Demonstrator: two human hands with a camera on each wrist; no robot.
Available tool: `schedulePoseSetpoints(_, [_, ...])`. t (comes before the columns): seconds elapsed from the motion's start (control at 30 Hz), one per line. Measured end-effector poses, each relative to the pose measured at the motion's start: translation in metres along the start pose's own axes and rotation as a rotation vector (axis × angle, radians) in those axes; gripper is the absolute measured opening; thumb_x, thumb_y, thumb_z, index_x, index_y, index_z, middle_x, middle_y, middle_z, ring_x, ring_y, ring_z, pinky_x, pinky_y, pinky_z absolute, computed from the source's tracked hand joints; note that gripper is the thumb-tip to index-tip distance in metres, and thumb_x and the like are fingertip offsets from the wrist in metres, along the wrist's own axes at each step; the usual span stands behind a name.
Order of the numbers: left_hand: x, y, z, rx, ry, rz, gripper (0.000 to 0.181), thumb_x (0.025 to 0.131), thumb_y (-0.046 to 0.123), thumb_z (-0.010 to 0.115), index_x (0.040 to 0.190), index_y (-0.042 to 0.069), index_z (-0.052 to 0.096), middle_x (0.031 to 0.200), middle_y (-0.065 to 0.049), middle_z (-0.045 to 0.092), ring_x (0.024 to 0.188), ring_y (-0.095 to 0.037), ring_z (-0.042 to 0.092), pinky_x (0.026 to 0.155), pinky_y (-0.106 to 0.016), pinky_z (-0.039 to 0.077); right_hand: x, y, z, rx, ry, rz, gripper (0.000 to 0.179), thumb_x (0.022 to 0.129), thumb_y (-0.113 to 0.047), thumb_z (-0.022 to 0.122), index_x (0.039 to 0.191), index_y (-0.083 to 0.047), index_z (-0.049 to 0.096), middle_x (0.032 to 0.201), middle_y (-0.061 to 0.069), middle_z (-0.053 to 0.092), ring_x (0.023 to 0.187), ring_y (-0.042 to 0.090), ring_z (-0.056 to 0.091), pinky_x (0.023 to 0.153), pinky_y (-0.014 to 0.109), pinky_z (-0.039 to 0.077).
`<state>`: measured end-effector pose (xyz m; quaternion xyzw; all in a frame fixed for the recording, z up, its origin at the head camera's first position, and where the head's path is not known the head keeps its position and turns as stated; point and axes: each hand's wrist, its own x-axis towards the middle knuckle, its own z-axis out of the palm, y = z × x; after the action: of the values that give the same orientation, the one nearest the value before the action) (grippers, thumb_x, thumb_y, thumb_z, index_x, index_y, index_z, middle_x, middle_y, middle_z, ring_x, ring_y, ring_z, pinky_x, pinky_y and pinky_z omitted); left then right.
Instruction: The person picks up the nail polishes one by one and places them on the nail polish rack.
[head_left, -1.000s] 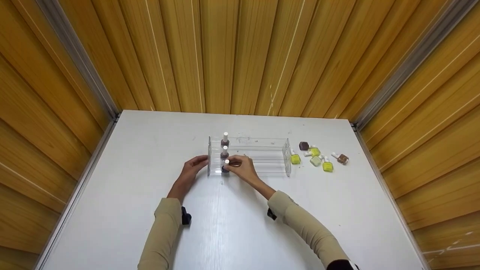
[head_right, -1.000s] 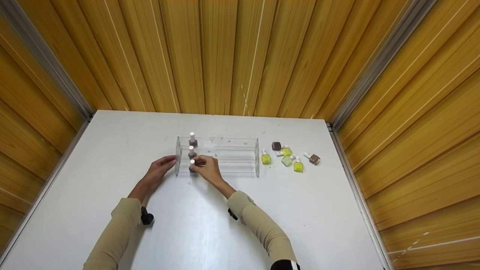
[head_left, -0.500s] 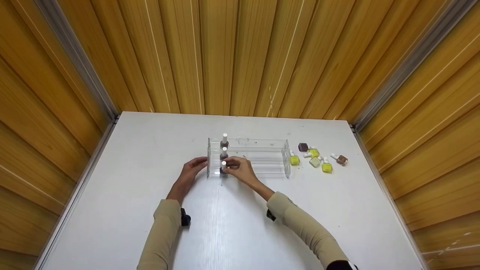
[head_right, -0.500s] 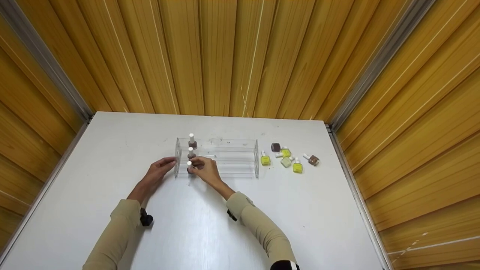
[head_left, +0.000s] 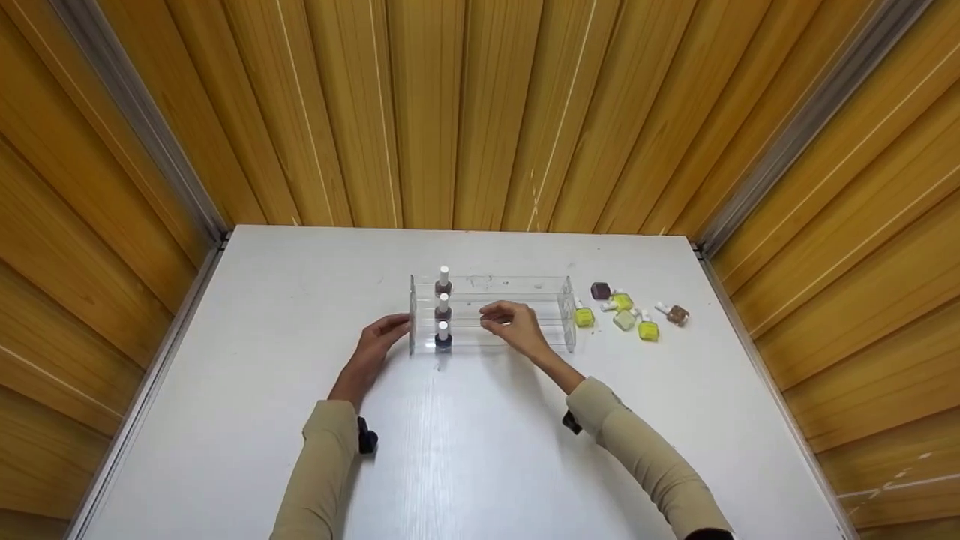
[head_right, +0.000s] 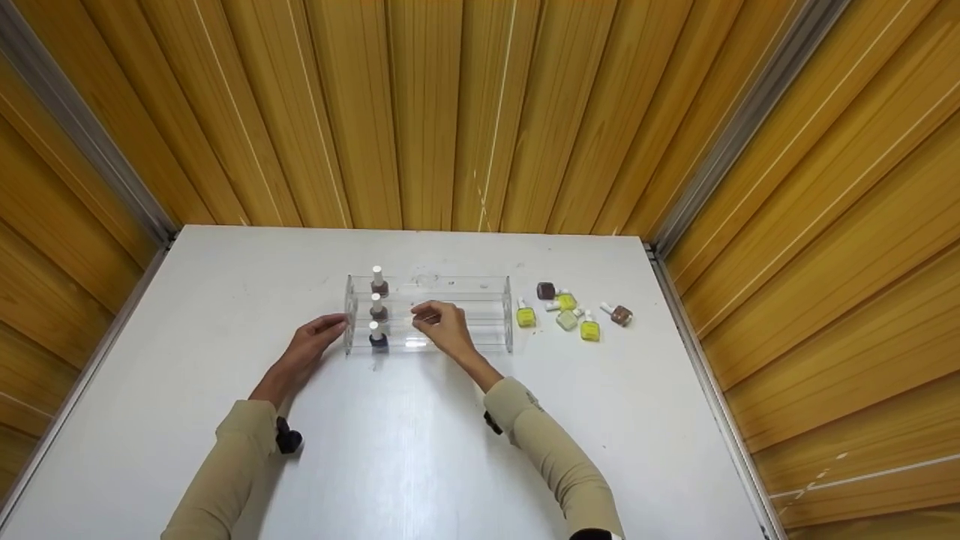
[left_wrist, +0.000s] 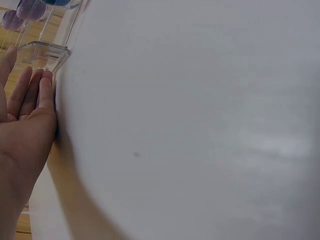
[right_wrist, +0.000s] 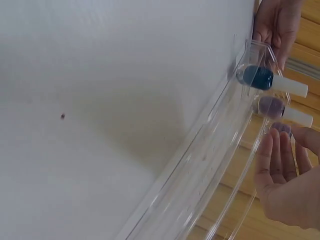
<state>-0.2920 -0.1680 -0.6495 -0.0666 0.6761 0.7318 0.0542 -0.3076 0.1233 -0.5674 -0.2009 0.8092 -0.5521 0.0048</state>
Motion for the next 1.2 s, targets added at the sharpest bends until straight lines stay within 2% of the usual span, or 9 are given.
schedulePoseSetpoints(0.1, [-0.001, 0.001, 0.001, 0.003, -0.003, -0.009, 0.041, 0.098, 0.021, 0.07, 0.133, 0.002, 0.064, 0.139, -0.018, 0.063, 0.137, -0.029, 0.052, 0.125, -0.045, 0.033, -0.002, 0.0, -0.023, -0.002, 0.05, 0.02, 0.02, 0.093, -0.002, 0.073, 0.109, 0.01, 0.073, 0.099, 0.03, 0.074, 0.088, 0.048, 0.072, 0.065, 0.019, 0.059])
schedulePoseSetpoints(0.17, [-0.001, 0.002, 0.0, 0.002, 0.001, -0.015, 0.04, 0.098, 0.021, 0.07, 0.133, 0.002, 0.064, 0.139, -0.017, 0.064, 0.137, -0.028, 0.051, 0.125, -0.045, 0.033, -0.003, 0.0, -0.039, -0.013, 0.083, 0.041, 0.021, 0.095, -0.002, 0.07, 0.111, 0.012, 0.071, 0.1, 0.032, 0.073, 0.089, 0.052, 0.07, 0.062, 0.015, 0.056])
schedulePoseSetpoints(0.3, [-0.002, 0.001, -0.001, -0.013, -0.002, -0.014, 0.038, 0.099, 0.017, 0.068, 0.133, 0.001, 0.064, 0.139, -0.018, 0.063, 0.137, -0.028, 0.051, 0.124, -0.044, 0.033, -0.004, 0.002, -0.075, -0.051, 0.141, 0.075, 0.023, 0.098, -0.004, 0.067, 0.112, 0.014, 0.07, 0.101, 0.034, 0.072, 0.091, 0.053, 0.069, 0.064, 0.021, 0.06])
schedulePoseSetpoints(0.43, [-0.001, 0.0, -0.002, -0.022, -0.012, -0.004, 0.038, 0.099, 0.016, 0.068, 0.133, 0.0, 0.063, 0.14, -0.02, 0.062, 0.137, -0.028, 0.051, 0.124, -0.043, 0.033, -0.005, 0.008, -0.116, -0.085, 0.221, 0.125, 0.026, 0.099, -0.013, 0.068, 0.113, 0.008, 0.073, 0.101, 0.028, 0.074, 0.085, 0.034, 0.075, 0.067, 0.023, 0.062])
schedulePoseSetpoints(0.6, [-0.002, 0.002, -0.002, -0.015, -0.016, -0.012, 0.039, 0.099, 0.019, 0.068, 0.134, 0.002, 0.063, 0.141, -0.018, 0.061, 0.139, -0.028, 0.05, 0.125, -0.044, 0.032, -0.01, 0.02, -0.163, -0.176, 0.33, 0.214, 0.026, 0.099, -0.018, 0.068, 0.112, 0.003, 0.075, 0.101, 0.02, 0.076, 0.076, 0.003, 0.069, 0.065, 0.013, 0.056])
schedulePoseSetpoints(0.73, [-0.003, 0.002, -0.001, -0.024, -0.03, -0.022, 0.039, 0.1, 0.018, 0.068, 0.135, 0.002, 0.062, 0.143, -0.017, 0.06, 0.14, -0.027, 0.049, 0.125, -0.042, 0.031, -0.016, 0.032, -0.193, -0.193, 0.394, 0.281, 0.027, 0.099, -0.015, 0.066, 0.115, 0.006, 0.073, 0.095, 0.013, 0.077, 0.073, -0.003, 0.067, 0.064, 0.01, 0.054])
schedulePoseSetpoints(0.97, [-0.001, 0.004, -0.001, 0.001, -0.015, -0.036, 0.04, 0.099, 0.02, 0.068, 0.135, 0.003, 0.062, 0.142, -0.017, 0.06, 0.141, -0.029, 0.048, 0.126, -0.045, 0.029, -0.03, 0.056, -0.23, -0.157, 0.456, 0.375, 0.03, 0.102, -0.016, 0.062, 0.12, 0.006, 0.07, 0.086, -0.006, 0.075, 0.073, -0.001, 0.069, 0.069, 0.017, 0.06])
schedulePoseSetpoints(1.1, [-0.001, 0.003, -0.001, 0.012, -0.017, -0.036, 0.041, 0.1, 0.021, 0.068, 0.136, 0.003, 0.062, 0.144, -0.017, 0.06, 0.142, -0.029, 0.047, 0.127, -0.045, 0.029, -0.04, 0.069, -0.239, -0.075, 0.485, 0.448, 0.034, 0.103, -0.017, 0.061, 0.125, 0.008, 0.066, 0.087, -0.008, 0.074, 0.075, -0.002, 0.069, 0.072, 0.018, 0.061])
schedulePoseSetpoints(1.2, [-0.001, 0.002, -0.001, 0.012, -0.016, -0.028, 0.04, 0.1, 0.02, 0.067, 0.136, 0.003, 0.062, 0.144, -0.018, 0.06, 0.142, -0.029, 0.048, 0.127, -0.045, 0.029, -0.047, 0.079, -0.243, -0.053, 0.511, 0.509, 0.036, 0.104, -0.018, 0.06, 0.128, 0.008, 0.064, 0.087, -0.008, 0.072, 0.077, -0.001, 0.069, 0.076, 0.02, 0.062])
